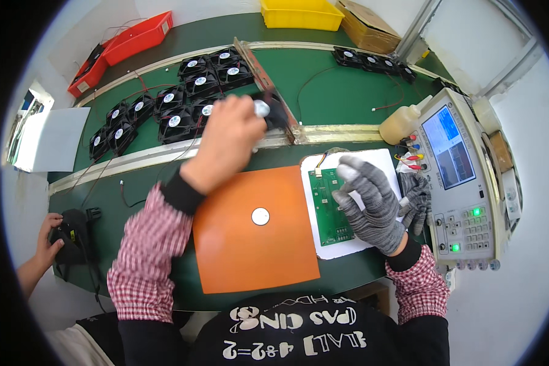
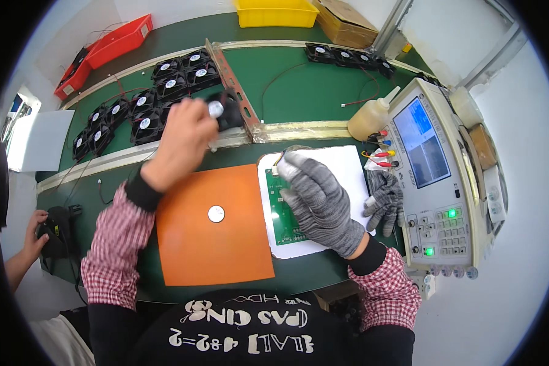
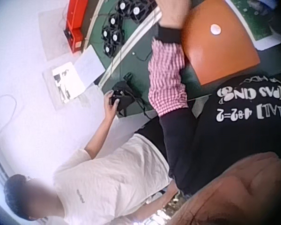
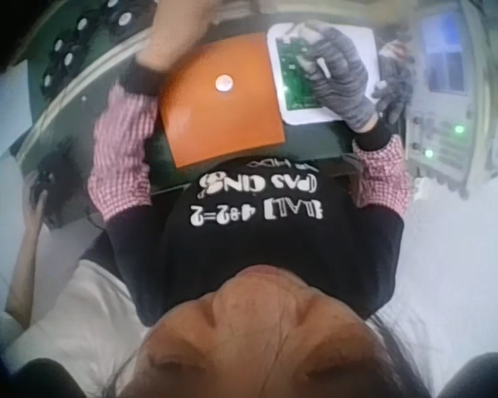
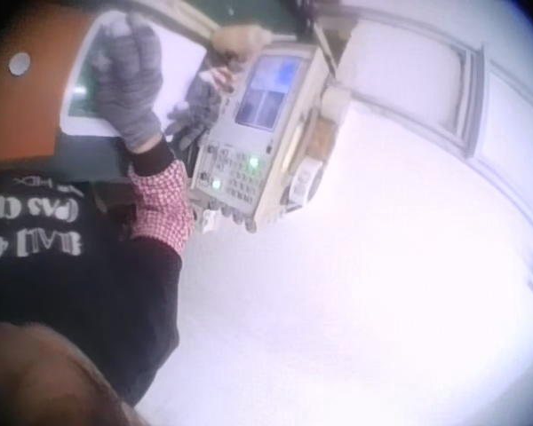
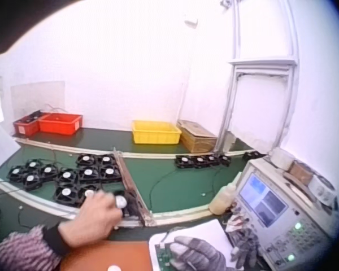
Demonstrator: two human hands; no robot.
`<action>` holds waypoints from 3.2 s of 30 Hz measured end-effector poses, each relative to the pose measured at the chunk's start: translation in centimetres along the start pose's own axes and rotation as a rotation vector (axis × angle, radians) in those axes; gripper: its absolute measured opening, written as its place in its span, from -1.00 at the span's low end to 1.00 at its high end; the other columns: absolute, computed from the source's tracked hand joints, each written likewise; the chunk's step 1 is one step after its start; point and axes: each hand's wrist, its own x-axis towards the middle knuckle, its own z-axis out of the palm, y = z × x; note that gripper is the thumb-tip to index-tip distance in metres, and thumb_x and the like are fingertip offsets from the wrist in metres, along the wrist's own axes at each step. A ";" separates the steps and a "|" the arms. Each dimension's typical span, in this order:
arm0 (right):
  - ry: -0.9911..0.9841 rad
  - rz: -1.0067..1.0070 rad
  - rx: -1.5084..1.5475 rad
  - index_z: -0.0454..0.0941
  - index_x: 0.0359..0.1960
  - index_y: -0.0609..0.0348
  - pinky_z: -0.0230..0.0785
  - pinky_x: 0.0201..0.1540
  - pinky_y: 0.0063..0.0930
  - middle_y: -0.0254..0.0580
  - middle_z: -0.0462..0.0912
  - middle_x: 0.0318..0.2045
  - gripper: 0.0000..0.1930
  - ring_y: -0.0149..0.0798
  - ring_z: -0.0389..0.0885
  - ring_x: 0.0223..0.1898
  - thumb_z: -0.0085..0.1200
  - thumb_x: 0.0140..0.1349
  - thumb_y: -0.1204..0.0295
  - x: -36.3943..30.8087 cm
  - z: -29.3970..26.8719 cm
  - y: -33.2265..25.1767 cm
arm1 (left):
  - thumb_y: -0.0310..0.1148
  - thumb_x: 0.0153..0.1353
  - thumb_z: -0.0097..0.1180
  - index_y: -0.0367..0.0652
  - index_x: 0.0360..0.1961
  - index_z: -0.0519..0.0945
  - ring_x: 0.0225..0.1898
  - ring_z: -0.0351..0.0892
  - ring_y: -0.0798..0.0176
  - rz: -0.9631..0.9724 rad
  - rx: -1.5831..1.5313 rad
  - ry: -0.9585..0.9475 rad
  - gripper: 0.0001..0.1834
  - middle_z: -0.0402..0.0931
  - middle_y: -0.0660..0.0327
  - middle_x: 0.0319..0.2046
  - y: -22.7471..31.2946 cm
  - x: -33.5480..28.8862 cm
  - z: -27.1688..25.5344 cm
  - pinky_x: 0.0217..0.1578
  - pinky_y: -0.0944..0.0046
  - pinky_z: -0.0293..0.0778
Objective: The person repeatedly picks up small black cooling fans from a green workbench and connects them to a green circuit board using red and black wires. After connecting each fan, the person places it back on the table. The process is repeated for multiple fans throughout the clip.
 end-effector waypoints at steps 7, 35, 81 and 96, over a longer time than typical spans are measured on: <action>-0.232 -0.181 0.123 0.42 0.23 0.05 0.46 -0.02 -0.13 -0.06 0.55 -0.09 -0.37 0.04 0.56 -0.09 0.24 0.04 0.58 0.1 -0.1 -1.1 | -0.47 0.03 0.16 -0.08 -0.35 0.46 -0.32 0.48 0.17 0.600 0.093 0.155 -0.85 0.45 0.25 -0.31 6.6 -10.9 -4.6 -0.31 0.17 0.47; -0.309 0.052 0.143 0.69 -0.29 0.07 0.49 -0.14 -0.31 -0.23 0.65 -0.37 -0.78 -0.13 0.61 -0.26 0.23 -0.01 0.61 -0.9 -0.1 3.7 | -0.02 -0.32 0.57 -0.23 0.24 0.36 0.01 0.38 -0.06 -0.057 -0.280 -0.138 0.06 0.44 0.05 -0.02 9.8 -7.4 -5.2 0.03 -0.01 0.32; -0.179 0.421 0.481 0.66 -0.28 0.22 0.47 -0.05 -0.45 -0.25 0.67 -0.34 -0.87 -0.37 0.64 -0.21 0.31 0.12 0.53 -0.4 -1.0 2.7 | -0.26 0.06 0.29 -0.25 -0.12 0.45 0.04 0.34 -0.06 -0.397 -0.464 -0.188 -0.57 0.28 0.01 0.00 8.1 -8.2 -5.8 0.14 0.11 0.26; -0.320 0.043 0.011 0.68 -0.22 0.04 0.48 -0.13 -0.31 -0.24 0.62 -0.35 -0.76 -0.13 0.60 -0.25 0.21 0.03 0.55 -1.1 -0.4 3.6 | -0.09 -0.39 0.59 -0.21 0.24 0.38 0.05 0.35 -0.06 -0.147 -0.425 -0.334 0.08 0.39 0.06 0.03 9.2 -7.7 -4.9 0.10 -0.02 0.29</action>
